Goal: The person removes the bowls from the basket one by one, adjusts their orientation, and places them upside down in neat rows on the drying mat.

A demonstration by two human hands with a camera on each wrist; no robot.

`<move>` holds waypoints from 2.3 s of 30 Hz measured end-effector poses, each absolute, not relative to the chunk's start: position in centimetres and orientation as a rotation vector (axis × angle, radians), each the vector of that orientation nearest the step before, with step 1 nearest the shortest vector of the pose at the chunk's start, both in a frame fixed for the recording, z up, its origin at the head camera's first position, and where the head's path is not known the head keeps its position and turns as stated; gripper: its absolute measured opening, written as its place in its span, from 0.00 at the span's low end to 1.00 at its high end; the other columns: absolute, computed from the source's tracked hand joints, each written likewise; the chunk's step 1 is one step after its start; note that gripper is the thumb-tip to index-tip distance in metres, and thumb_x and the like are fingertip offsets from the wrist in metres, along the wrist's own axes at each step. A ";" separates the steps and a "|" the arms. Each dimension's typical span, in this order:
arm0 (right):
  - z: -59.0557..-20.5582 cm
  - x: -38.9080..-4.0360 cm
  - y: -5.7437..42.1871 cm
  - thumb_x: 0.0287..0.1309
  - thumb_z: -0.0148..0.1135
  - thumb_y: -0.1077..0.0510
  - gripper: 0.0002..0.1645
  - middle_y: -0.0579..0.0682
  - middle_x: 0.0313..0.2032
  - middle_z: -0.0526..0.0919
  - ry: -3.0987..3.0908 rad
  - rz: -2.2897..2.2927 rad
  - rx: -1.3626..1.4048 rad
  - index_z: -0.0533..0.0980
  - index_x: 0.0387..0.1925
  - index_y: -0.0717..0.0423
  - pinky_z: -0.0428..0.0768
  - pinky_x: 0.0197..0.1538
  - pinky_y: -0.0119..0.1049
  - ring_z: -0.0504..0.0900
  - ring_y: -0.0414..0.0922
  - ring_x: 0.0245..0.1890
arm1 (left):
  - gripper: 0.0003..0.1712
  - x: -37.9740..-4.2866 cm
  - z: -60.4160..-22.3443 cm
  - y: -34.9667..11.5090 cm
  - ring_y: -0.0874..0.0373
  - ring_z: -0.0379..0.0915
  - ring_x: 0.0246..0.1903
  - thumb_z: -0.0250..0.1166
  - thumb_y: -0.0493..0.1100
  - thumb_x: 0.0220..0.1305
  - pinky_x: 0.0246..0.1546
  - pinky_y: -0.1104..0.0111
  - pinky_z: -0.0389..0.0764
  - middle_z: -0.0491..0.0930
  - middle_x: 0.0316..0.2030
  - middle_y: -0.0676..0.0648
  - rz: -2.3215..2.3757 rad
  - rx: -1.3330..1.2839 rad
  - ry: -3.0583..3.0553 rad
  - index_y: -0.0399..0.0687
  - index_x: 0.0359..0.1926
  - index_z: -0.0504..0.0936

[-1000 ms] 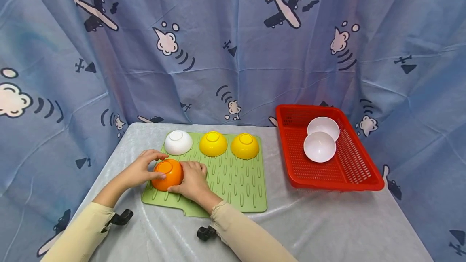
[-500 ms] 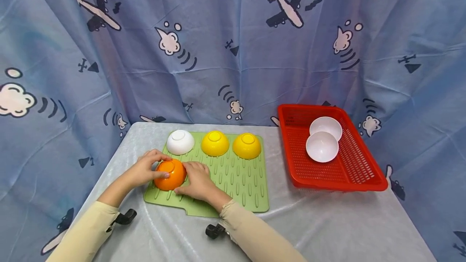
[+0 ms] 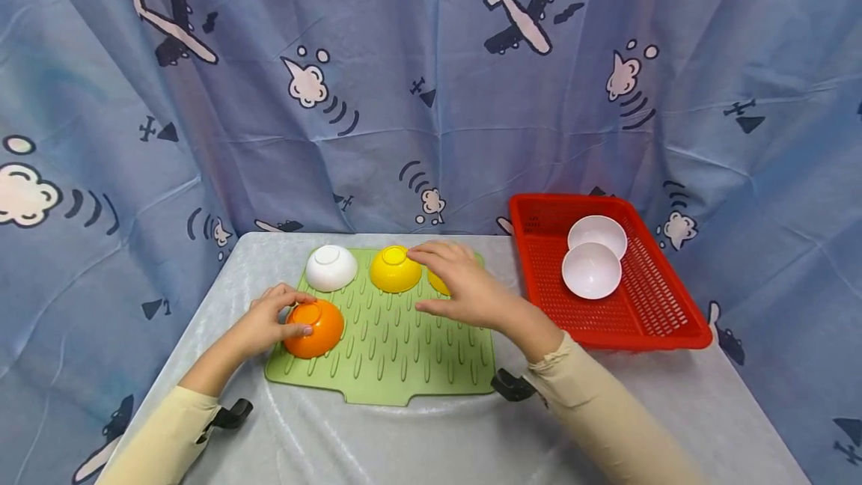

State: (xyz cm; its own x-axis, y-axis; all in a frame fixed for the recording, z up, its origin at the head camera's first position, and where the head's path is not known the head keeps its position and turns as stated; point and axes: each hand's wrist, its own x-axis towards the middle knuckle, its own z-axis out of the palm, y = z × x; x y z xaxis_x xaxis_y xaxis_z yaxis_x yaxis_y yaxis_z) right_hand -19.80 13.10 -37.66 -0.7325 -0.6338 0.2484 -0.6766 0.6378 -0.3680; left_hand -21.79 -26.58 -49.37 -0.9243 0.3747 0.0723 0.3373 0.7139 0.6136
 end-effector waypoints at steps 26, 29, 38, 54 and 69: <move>-37.2 -24.2 34.8 0.55 0.77 0.55 0.37 0.62 0.63 0.78 -2.819 0.525 0.890 0.76 0.65 0.58 0.60 0.67 0.69 0.68 0.63 0.67 | 0.31 -21.7 -50.1 -26.7 0.48 0.69 0.56 0.81 0.54 0.51 0.50 0.53 0.57 0.78 0.42 0.54 1.061 0.567 2.892 0.56 0.57 0.86; -37.9 -24.7 36.9 0.53 0.78 0.54 0.37 0.61 0.62 0.78 -2.857 0.561 0.842 0.77 0.64 0.57 0.59 0.65 0.69 0.68 0.63 0.67 | 0.30 -21.6 -50.1 -26.7 0.49 0.69 0.55 0.82 0.52 0.50 0.51 0.53 0.57 0.79 0.42 0.54 1.063 0.564 2.913 0.56 0.56 0.86; -40.0 -26.0 41.4 0.51 0.80 0.53 0.43 0.64 0.68 0.73 -3.046 0.610 0.664 0.74 0.67 0.59 0.66 0.64 0.69 0.63 0.66 0.69 | 0.30 -21.3 -50.1 -26.4 0.50 0.69 0.51 0.82 0.51 0.50 0.50 0.53 0.58 0.81 0.41 0.55 1.047 0.510 2.950 0.55 0.56 0.87; -42.7 -28.3 42.9 0.38 0.85 0.47 0.61 0.66 0.72 0.65 -3.174 0.473 0.663 0.66 0.73 0.59 0.55 0.64 0.74 0.56 0.70 0.72 | 0.32 -20.4 -50.3 -26.7 0.48 0.70 0.56 0.79 0.54 0.55 0.52 0.50 0.59 0.83 0.48 0.53 1.035 0.540 2.972 0.55 0.61 0.84; -43.9 -29.2 40.9 0.34 0.85 0.36 0.67 0.71 0.67 0.69 -3.184 0.394 0.681 0.67 0.70 0.67 0.55 0.64 0.77 0.63 0.71 0.67 | 0.31 -20.3 -50.3 -26.4 0.50 0.69 0.55 0.78 0.52 0.56 0.48 0.55 0.56 0.82 0.50 0.53 1.035 0.513 2.953 0.55 0.61 0.84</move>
State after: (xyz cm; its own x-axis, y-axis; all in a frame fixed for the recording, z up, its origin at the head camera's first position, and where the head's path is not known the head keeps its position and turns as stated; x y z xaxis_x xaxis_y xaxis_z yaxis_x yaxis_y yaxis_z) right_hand -29.21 40.90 -43.89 -0.9047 -0.4177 -0.0843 -0.3845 0.8855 -0.2609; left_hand -20.29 -26.36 -50.30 -0.9473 0.2917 0.1324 0.3105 0.7346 0.6033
